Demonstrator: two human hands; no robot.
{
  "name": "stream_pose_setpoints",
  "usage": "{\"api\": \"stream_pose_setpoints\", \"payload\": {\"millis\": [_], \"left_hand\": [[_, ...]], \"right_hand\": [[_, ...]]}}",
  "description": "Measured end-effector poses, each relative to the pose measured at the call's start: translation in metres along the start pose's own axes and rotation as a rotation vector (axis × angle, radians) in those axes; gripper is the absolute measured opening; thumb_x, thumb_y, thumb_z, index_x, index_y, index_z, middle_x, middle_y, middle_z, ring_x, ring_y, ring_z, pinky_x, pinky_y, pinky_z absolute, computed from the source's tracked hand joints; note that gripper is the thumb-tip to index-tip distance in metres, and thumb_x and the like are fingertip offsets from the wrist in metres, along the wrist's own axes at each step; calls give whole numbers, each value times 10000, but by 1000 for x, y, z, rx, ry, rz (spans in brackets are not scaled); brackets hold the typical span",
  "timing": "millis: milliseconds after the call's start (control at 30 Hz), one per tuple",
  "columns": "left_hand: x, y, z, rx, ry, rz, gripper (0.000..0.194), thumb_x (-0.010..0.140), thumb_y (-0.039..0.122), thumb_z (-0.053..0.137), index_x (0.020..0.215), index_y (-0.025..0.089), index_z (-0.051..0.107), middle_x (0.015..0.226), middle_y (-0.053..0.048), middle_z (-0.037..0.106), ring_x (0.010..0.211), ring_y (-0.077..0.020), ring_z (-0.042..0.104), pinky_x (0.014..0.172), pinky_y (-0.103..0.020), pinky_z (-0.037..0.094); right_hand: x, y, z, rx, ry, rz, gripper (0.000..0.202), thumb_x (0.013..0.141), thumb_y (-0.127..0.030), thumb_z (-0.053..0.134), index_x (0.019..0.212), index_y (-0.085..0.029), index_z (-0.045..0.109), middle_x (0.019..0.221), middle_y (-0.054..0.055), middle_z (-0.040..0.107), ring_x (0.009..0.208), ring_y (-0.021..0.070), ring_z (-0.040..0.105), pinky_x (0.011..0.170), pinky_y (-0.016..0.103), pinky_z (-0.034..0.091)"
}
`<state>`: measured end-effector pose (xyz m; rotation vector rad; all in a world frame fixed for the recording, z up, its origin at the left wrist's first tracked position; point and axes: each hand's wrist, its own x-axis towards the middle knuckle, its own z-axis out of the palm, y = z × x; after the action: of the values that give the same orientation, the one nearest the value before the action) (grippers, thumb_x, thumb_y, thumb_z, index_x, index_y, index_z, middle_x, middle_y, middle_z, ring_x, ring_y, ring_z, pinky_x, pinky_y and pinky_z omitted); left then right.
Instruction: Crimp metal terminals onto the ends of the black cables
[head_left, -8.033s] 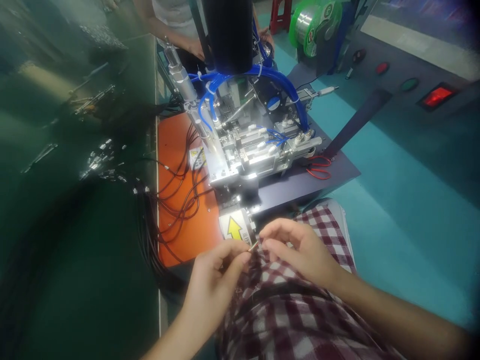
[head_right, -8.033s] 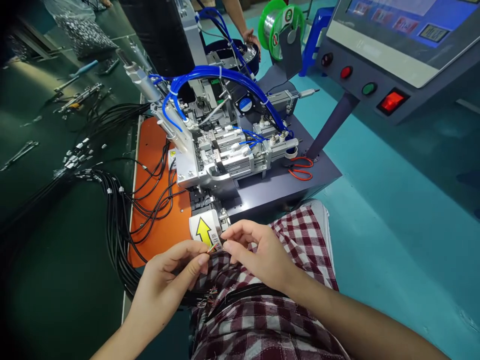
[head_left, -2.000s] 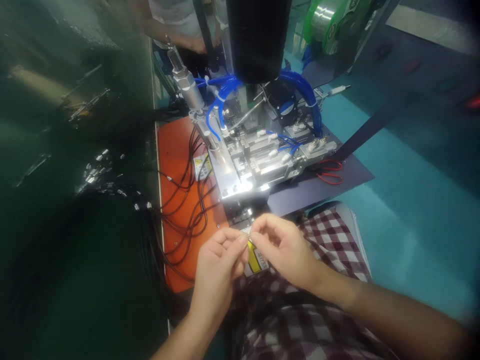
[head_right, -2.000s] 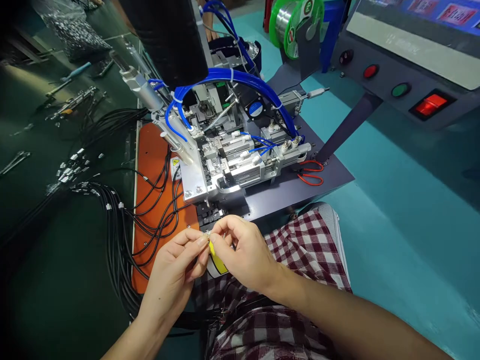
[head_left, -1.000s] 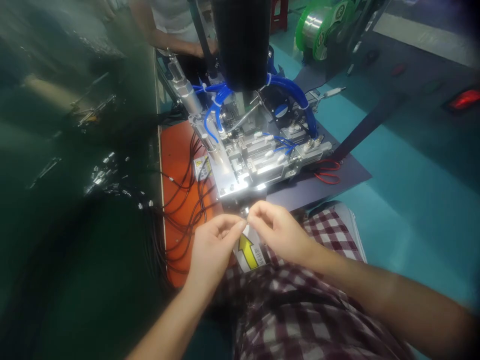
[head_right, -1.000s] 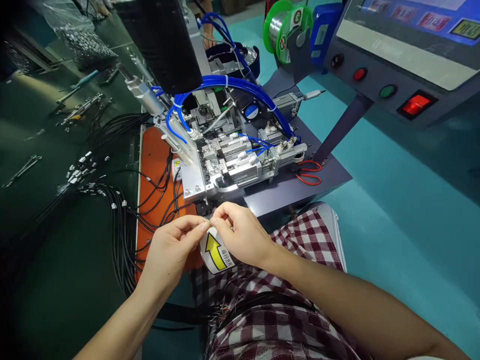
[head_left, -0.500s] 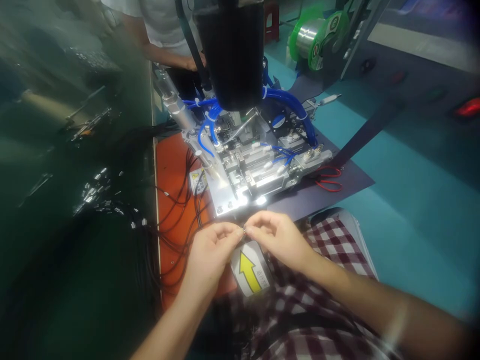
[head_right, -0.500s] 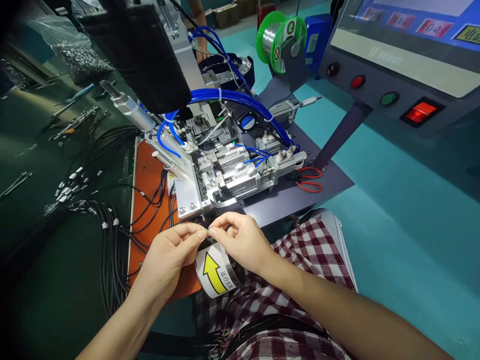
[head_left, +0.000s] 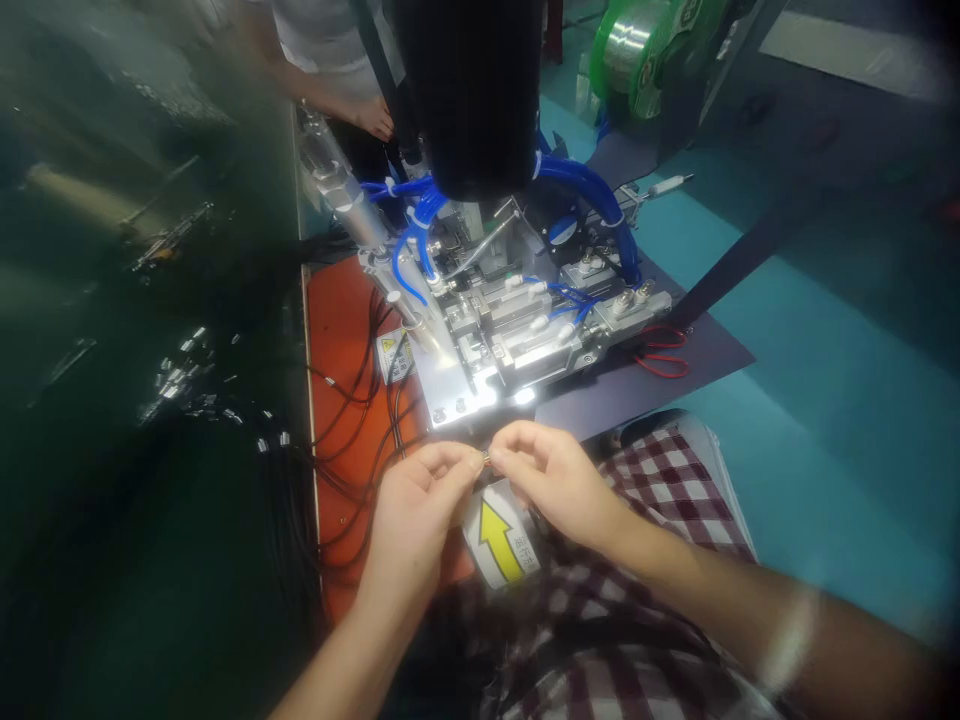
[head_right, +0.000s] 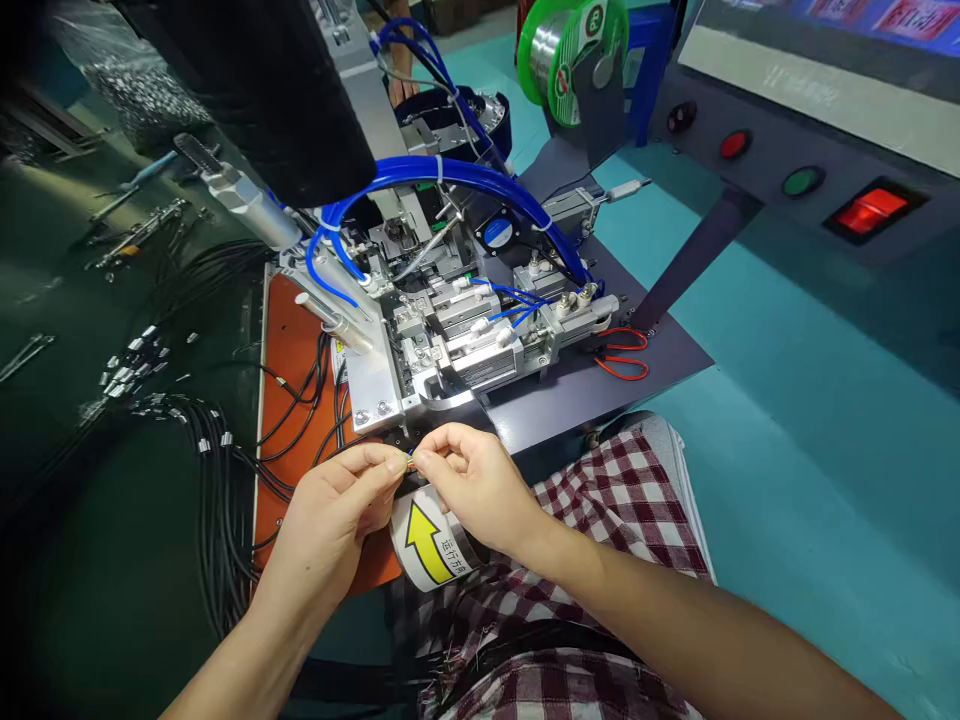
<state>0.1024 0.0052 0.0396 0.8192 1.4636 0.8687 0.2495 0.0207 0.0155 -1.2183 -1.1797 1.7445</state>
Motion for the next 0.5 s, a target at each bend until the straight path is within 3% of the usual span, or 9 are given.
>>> {"api": "stream_pose_setpoints", "payload": {"millis": [100,200,267,400,500], "left_hand": [[-2,-2,0,46,-6,7,195,753,335,697,696,155,647,547,30,564,463,-57,427,433,-159,315],[-3,-3,1,123,39,108,187,745,335,701,723,157,648,633,4,617,565,-99,529,498,-178,394],[-2,-3,1,123,41,127,182,733,324,709,719,154,643,649,0,619,587,-108,542,518,-185,410],[2,3,-2,27,-123,-8,195,725,321,717,699,140,650,523,43,518,454,-46,394,446,-158,319],[3,7,-3,20,-139,-24,196,724,322,728,709,137,664,490,64,460,438,-30,317,436,-151,273]], "right_hand": [[-3,1,-2,-249,60,-209,102,862,-234,517,788,-176,558,641,-15,527,554,115,484,530,252,403],[-4,1,-4,-441,114,-404,85,849,-177,512,776,-175,555,762,19,568,693,143,519,678,294,421],[-3,1,-5,-352,64,-313,94,854,-187,508,766,-179,540,697,-3,538,633,127,493,615,270,410],[-2,-7,-6,-15,-92,38,141,869,-237,514,741,-179,505,516,-83,381,433,67,319,408,199,261],[-3,-14,-9,22,-96,67,146,868,-229,539,739,-163,525,487,-92,396,422,55,337,411,183,270]]}}
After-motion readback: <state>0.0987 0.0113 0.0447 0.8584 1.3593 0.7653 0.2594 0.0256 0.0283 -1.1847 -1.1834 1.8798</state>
